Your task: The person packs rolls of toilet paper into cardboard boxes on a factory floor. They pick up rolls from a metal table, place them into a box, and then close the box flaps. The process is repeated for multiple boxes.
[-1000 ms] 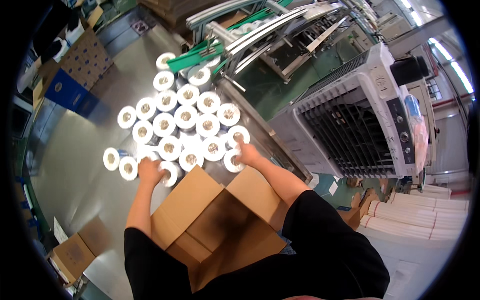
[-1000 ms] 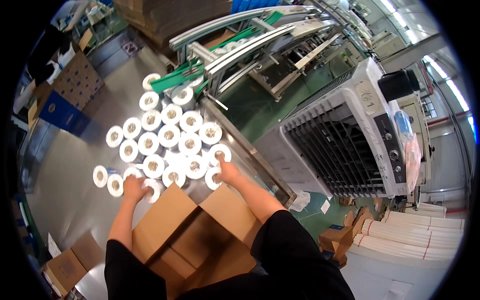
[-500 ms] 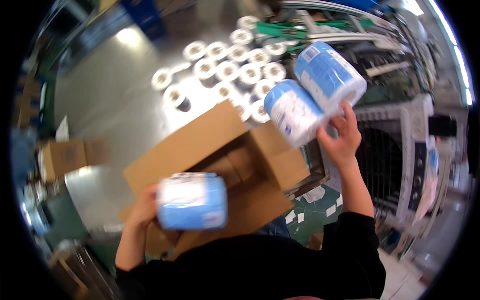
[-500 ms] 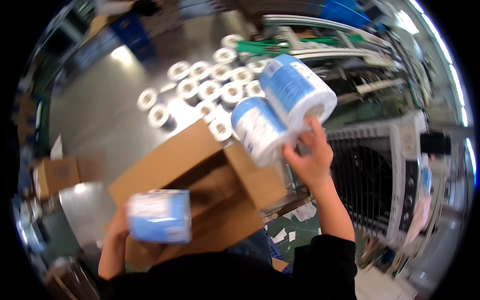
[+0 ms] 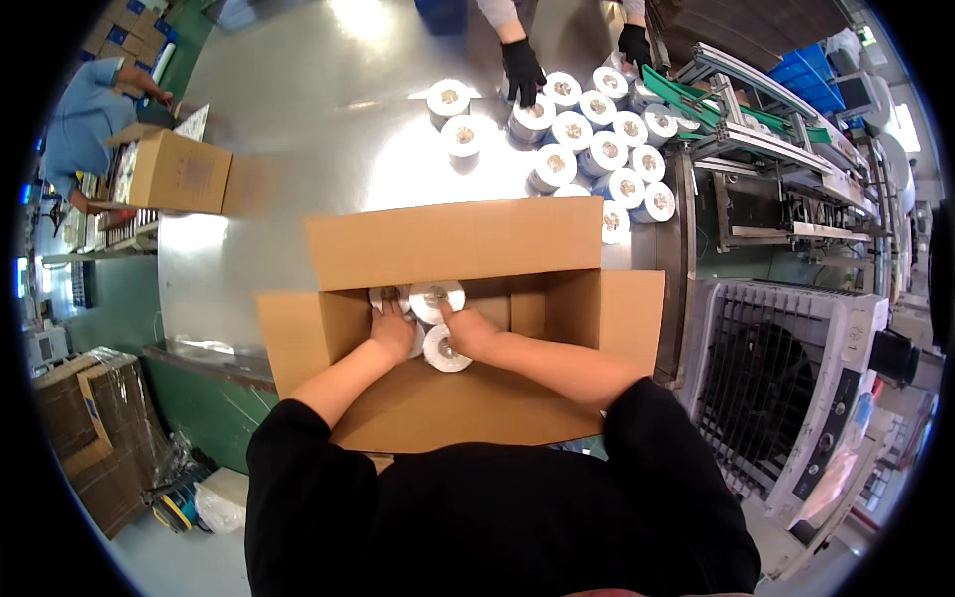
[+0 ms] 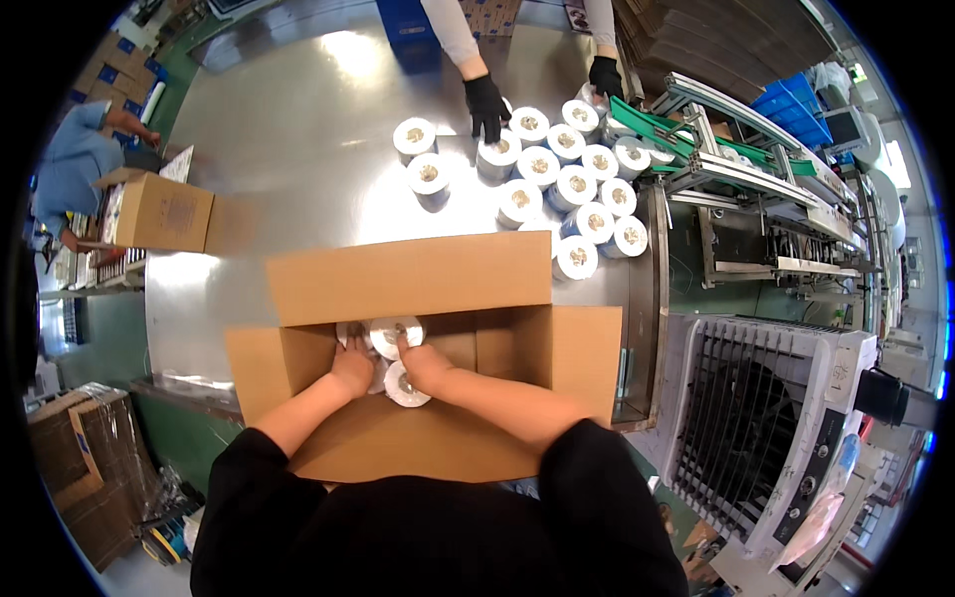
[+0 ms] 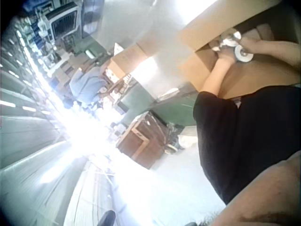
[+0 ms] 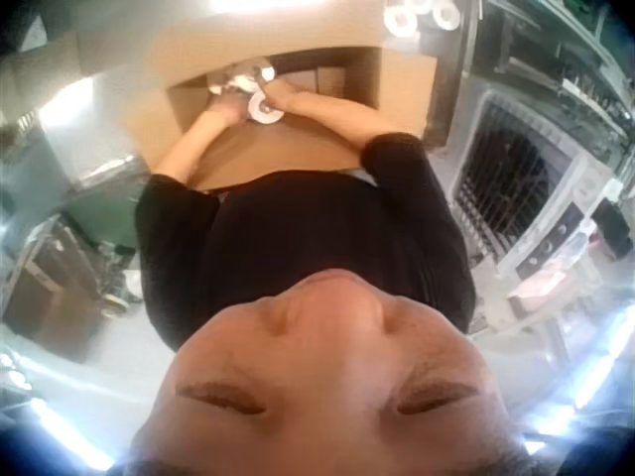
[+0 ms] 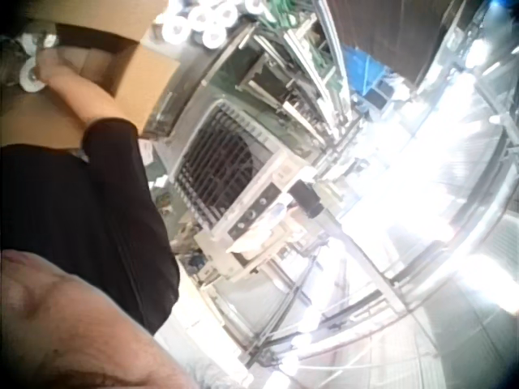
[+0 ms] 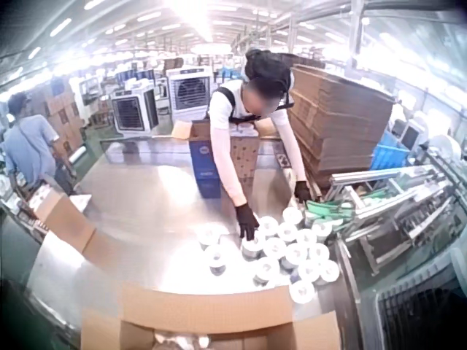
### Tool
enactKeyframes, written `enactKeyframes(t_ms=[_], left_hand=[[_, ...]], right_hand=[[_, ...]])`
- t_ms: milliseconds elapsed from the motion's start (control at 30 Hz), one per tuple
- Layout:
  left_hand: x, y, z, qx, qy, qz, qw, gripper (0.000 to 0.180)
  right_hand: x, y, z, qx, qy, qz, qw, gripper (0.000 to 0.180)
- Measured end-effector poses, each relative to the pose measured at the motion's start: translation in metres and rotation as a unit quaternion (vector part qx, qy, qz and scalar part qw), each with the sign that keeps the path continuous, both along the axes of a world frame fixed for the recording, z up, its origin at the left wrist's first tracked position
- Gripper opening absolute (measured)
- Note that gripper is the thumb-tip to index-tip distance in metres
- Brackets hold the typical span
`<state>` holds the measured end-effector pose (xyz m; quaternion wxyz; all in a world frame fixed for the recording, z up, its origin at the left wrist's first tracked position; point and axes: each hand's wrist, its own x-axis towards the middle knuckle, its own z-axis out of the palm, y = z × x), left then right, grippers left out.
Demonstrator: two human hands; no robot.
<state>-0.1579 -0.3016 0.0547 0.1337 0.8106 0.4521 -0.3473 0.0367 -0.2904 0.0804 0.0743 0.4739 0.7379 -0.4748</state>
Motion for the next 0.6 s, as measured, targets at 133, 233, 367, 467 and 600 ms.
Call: enactKeyframes(t_ms=[133,233,367,467,600], left_hand=[[0.039,0.092,0.171,-0.342,-0.289,0.053,0.892,0.048],[0.063,0.167,0.179,-0.233,-0.504,0.239,0.797,0.025],[0.073,0.302,0.081,0.162,-0.418,0.118,0.886,0.040],[0.088,0.367,0.002,0.205,-0.236,0.061,0.948,0.056],[0.111,0.397,-0.045,0.144,-0.157,0.034,0.976,0.059]], right_hand=[[-0.010,-0.031,-0.112,0.043,0.121,-0.005,0.992,0.078],[-0.017,-0.037,-0.086,0.034,-0.013,0.050,0.998,0.067],[0.006,0.014,0.031,-0.074,0.080,0.057,0.992,0.050],[0.054,0.039,0.081,0.028,0.317,-0.174,0.932,0.036],[0.169,0.081,0.099,0.258,0.234,-0.487,0.801,0.028]])
